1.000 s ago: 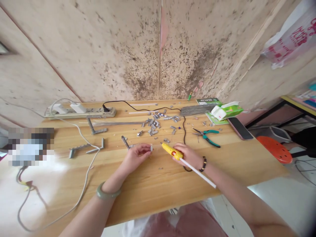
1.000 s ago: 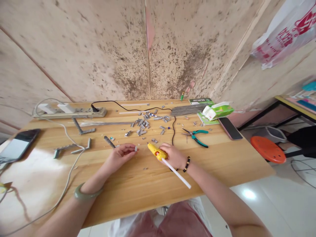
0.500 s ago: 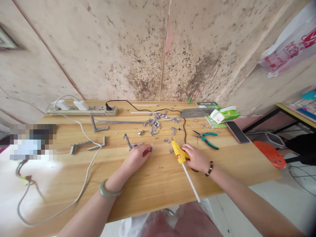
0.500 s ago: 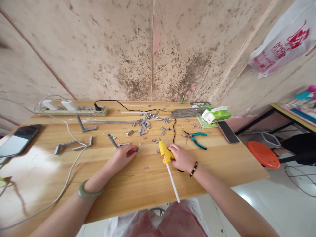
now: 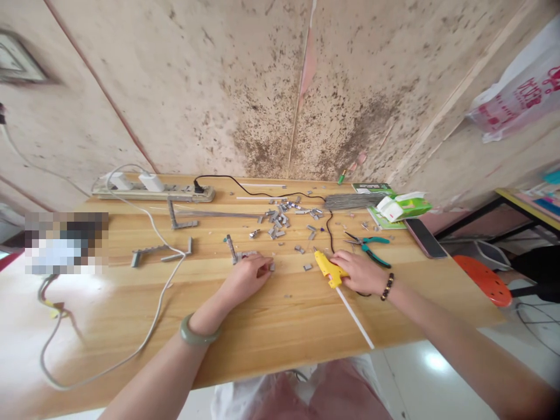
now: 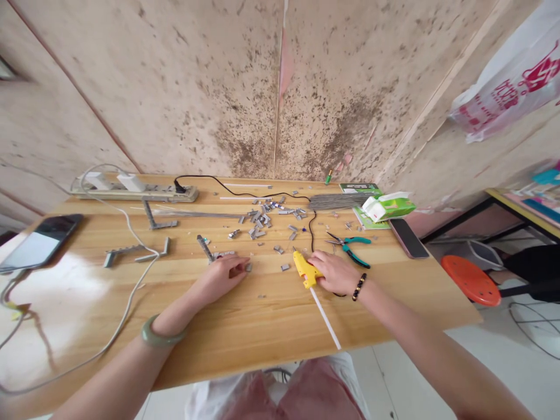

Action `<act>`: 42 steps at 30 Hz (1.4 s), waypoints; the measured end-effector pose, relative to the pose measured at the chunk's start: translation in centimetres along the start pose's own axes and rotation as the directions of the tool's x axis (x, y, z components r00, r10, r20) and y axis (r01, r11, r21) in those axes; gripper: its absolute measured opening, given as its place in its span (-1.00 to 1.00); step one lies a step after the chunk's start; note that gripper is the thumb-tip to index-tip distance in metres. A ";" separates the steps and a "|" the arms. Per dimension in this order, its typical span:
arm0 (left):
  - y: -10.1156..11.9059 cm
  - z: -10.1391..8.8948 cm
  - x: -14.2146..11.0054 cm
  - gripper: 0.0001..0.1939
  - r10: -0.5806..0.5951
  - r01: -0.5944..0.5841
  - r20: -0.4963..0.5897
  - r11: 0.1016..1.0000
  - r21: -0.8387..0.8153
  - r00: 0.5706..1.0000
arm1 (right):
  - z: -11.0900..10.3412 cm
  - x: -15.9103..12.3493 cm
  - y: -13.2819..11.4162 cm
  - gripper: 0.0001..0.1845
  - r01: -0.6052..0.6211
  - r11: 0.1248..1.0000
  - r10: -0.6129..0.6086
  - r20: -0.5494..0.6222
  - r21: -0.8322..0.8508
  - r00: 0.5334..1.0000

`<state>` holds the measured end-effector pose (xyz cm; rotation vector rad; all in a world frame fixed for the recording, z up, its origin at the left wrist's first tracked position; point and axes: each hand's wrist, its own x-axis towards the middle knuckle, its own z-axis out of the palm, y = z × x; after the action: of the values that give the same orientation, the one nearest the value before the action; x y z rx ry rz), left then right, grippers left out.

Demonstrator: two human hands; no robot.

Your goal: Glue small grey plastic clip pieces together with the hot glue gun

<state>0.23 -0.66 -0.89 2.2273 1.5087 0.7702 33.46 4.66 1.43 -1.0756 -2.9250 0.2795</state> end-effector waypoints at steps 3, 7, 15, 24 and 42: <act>-0.2 0.2 -0.1 -0.59 -0.012 0.012 -0.019 1.000 -0.013 1.000 | -0.9 0.2 0.5 -0.46 0.018 1.000 -0.017 0.071 -0.015 0.997; -0.2 0.4 -0.3 -0.61 -0.027 0.027 -0.015 0.999 0.031 1.000 | -1.3 0.5 0.5 -0.39 0.033 0.999 -0.030 0.092 -0.031 0.995; -0.1 0.5 -0.3 -0.74 -0.035 0.036 -0.017 0.997 0.065 0.999 | -2.6 1.0 0.2 -0.39 0.032 0.999 -0.031 0.139 -0.008 0.990; 0.7 -0.2 -0.3 -0.74 -0.004 0.002 0.020 0.998 0.065 1.000 | -3.1 0.9 -0.3 -0.47 -0.030 0.999 0.027 0.181 0.013 0.983; 0.5 0.2 -0.1 -0.82 -0.067 0.065 0.028 0.996 0.066 0.997 | -2.8 -0.2 -2.5 -0.39 0.050 0.997 -0.053 -0.048 -0.054 0.997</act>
<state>0.70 -0.93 -0.74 2.2132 1.6059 0.6734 32.23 3.09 4.59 -0.9962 -2.9263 0.1731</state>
